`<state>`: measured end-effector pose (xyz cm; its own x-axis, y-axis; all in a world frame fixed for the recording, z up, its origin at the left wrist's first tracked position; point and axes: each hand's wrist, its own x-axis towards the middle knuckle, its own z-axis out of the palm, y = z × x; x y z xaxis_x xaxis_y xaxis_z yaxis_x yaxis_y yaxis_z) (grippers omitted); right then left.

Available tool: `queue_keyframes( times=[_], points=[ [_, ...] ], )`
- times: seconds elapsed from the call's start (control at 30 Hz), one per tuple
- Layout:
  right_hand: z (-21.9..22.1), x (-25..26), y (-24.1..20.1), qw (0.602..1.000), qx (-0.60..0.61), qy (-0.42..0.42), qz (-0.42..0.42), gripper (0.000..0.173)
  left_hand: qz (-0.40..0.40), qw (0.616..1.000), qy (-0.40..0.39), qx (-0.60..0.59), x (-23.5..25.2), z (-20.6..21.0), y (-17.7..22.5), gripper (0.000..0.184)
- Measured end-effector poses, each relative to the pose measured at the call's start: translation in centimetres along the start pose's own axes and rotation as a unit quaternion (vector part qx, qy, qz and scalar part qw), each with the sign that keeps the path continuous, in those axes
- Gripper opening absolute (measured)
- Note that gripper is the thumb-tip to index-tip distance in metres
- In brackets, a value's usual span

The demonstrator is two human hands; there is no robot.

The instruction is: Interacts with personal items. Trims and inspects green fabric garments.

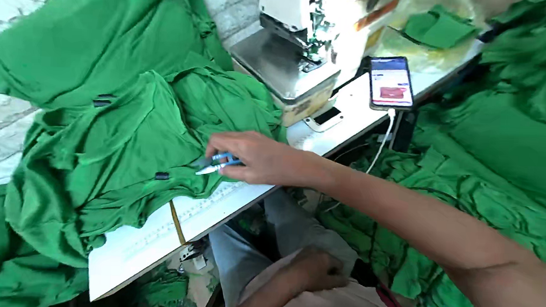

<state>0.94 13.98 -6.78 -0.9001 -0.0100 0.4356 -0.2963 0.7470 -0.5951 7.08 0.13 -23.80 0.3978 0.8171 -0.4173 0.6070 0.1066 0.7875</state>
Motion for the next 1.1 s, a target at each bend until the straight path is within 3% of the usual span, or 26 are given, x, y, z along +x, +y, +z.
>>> queue_keyframes(
  times=[0.2,0.33,0.47,0.53,0.63,0.73,0.8,0.87,1.0,1.1],
  points=[
    [3.7,-2.6,0.7,0.990,-0.084,-0.103,-0.041,0.020,0.031,0.999,0.021,0.004,0.0,0.6,-0.4,0.028],
    [6.1,-4.0,1.7,0.978,-0.190,-0.049,-0.070,0.021,0.020,1.000,0.006,0.005,0.0,0.4,-0.2,0.031],
    [3.1,-7.2,-1.0,0.982,-0.181,-0.010,-0.053,0.022,0.030,0.999,0.017,0.021,-0.1,0.6,-0.3,0.038],
    [0.6,-10.3,-2.1,0.991,-0.132,-0.015,0.006,0.014,0.018,0.999,0.017,0.022,0.0,0.6,-0.4,0.042],
    [-2.0,-16.7,-2.2,0.971,-0.063,-0.110,0.204,0.016,-0.036,0.999,0.018,-0.001,0.3,0.2,0.3,0.039],
    [-1.8,-22.7,-1.1,0.857,-0.030,-0.257,0.445,0.024,-0.086,0.996,0.004,0.010,1.4,-0.2,0.9,0.039],
    [0.0,-26.0,-0.6,0.776,-0.012,-0.301,0.554,0.027,-0.102,0.993,-0.039,0.045,2.1,-0.3,1.5,0.036],
    [2.1,-28.8,-0.7,0.740,0.013,-0.293,0.605,0.031,-0.106,0.992,-0.032,0.062,2.5,-0.2,1.9,0.034],
    [4.9,-32.1,-1.6,0.743,0.085,-0.175,0.641,0.051,-0.098,0.991,0.072,0.050,2.3,0.1,1.5,0.030],
    [6.2,-32.3,-2.1,0.729,0.078,-0.146,0.664,0.068,-0.088,0.989,0.116,0.039,1.9,0.6,0.8,0.029]
  ],
)
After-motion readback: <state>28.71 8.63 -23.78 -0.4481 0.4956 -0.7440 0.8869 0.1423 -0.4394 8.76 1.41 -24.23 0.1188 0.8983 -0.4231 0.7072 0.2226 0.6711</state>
